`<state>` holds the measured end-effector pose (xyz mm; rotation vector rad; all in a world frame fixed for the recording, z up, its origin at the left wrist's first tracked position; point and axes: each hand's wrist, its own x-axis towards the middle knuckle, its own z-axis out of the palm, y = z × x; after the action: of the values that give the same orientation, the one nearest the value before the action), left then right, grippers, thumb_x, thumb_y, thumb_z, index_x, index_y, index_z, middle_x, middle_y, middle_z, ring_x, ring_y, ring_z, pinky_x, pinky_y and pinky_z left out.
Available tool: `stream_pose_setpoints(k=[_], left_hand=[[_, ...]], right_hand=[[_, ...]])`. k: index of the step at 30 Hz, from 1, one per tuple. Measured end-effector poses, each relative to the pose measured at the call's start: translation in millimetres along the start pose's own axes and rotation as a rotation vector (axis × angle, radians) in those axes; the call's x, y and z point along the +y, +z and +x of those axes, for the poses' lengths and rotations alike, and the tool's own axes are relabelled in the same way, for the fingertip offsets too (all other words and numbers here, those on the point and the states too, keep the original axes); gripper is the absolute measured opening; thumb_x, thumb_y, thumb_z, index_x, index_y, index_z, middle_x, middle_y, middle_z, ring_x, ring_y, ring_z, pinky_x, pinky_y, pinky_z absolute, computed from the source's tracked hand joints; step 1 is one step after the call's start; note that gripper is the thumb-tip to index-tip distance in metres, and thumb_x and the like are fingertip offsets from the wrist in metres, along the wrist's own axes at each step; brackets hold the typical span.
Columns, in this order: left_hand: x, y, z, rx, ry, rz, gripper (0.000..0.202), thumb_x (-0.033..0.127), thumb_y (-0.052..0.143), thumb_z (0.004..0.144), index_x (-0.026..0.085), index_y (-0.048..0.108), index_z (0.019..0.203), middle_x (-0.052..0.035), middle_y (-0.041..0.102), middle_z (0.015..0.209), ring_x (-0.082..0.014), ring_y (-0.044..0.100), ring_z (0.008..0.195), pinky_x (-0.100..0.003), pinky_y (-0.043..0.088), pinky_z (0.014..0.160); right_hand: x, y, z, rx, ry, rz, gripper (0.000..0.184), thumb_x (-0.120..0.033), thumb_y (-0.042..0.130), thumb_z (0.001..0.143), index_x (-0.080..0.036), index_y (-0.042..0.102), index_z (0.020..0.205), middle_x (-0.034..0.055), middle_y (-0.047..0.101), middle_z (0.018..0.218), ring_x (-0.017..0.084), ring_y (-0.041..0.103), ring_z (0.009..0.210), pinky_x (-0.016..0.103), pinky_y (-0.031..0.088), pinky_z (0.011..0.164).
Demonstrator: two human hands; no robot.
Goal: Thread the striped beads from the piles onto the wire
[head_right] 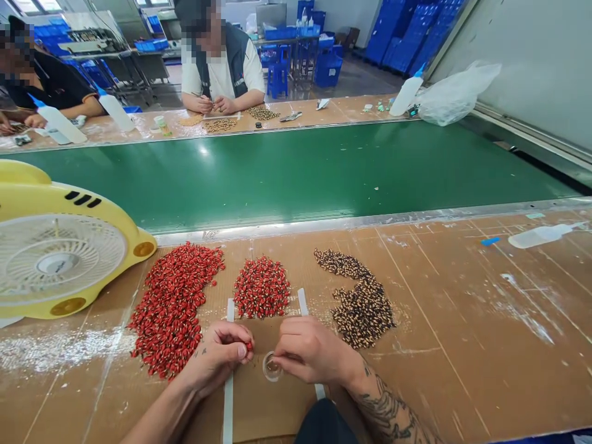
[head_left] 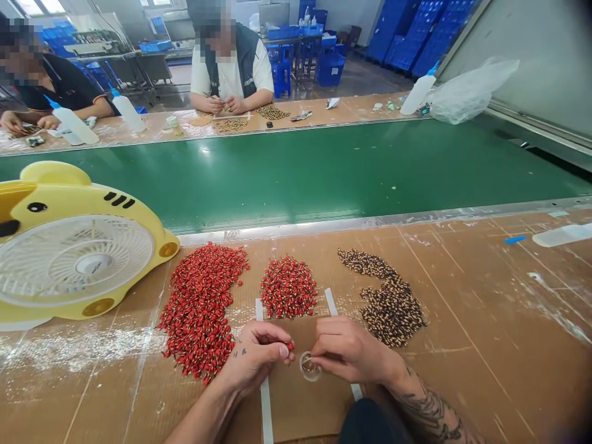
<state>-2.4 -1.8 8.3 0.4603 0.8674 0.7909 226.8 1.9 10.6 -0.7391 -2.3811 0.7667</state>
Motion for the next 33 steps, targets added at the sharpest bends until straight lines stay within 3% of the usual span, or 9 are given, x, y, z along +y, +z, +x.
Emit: stream_pose_setpoints(k=[13, 15, 20, 22, 33], left_hand=[[-1.2, 0.7, 1.2, 0.057, 0.041, 0.050, 0.024, 0.021, 0.090, 0.056, 0.011, 0.076, 0.073, -0.0047, 0.073, 0.062, -0.0120, 0.065, 0.056, -0.022, 0.049, 0.059], [-3.9, -0.8, 2.0, 0.080, 0.058, 0.104, 0.022, 0.021, 0.088, 0.058, 0.012, 0.077, 0.074, -0.0042, 0.073, 0.062, -0.0111, 0.064, 0.056, -0.021, 0.048, 0.059], [-7.8, -3.3, 3.7, 0.122, 0.070, 0.207, 0.016, 0.019, 0.085, 0.060, 0.014, 0.078, 0.074, -0.0004, 0.072, 0.063, -0.0076, 0.058, 0.055, -0.017, 0.042, 0.057], [-6.5, -2.3, 3.7, 0.109, 0.053, 0.224, 0.016, 0.020, 0.085, 0.061, 0.014, 0.077, 0.074, -0.0004, 0.072, 0.063, -0.0082, 0.058, 0.056, -0.018, 0.042, 0.057], [-6.8, -5.3, 3.5, 0.050, 0.026, 0.228, 0.017, 0.023, 0.085, 0.064, 0.014, 0.077, 0.076, -0.0014, 0.072, 0.064, -0.0096, 0.059, 0.057, -0.019, 0.043, 0.058]], right_hand=[[-4.3, -6.7, -3.1, -0.078, 0.078, 0.023, 0.022, -0.023, 0.052, 0.095, -0.018, 0.061, 0.075, 0.0005, 0.055, 0.064, 0.014, 0.048, 0.060, 0.026, 0.034, 0.056], [-5.9, -11.2, -5.1, -0.001, 0.084, 0.082, 0.020, -0.022, 0.054, 0.094, -0.018, 0.061, 0.076, 0.0001, 0.056, 0.062, 0.014, 0.049, 0.059, 0.026, 0.035, 0.055], [-8.7, -11.8, -9.1, 0.370, 0.158, 0.254, 0.010, -0.017, 0.061, 0.088, -0.019, 0.064, 0.079, -0.0004, 0.056, 0.062, 0.013, 0.050, 0.056, 0.026, 0.036, 0.054], [-10.1, -8.5, -8.1, 0.453, 0.187, 0.262, 0.009, -0.014, 0.062, 0.087, -0.019, 0.065, 0.080, -0.0002, 0.056, 0.062, 0.014, 0.050, 0.056, 0.026, 0.037, 0.054], [-12.5, -3.8, 3.6, 0.408, 0.180, 0.177, 0.009, -0.014, 0.062, 0.087, -0.018, 0.065, 0.079, -0.0004, 0.057, 0.061, 0.013, 0.051, 0.055, 0.025, 0.038, 0.052]])
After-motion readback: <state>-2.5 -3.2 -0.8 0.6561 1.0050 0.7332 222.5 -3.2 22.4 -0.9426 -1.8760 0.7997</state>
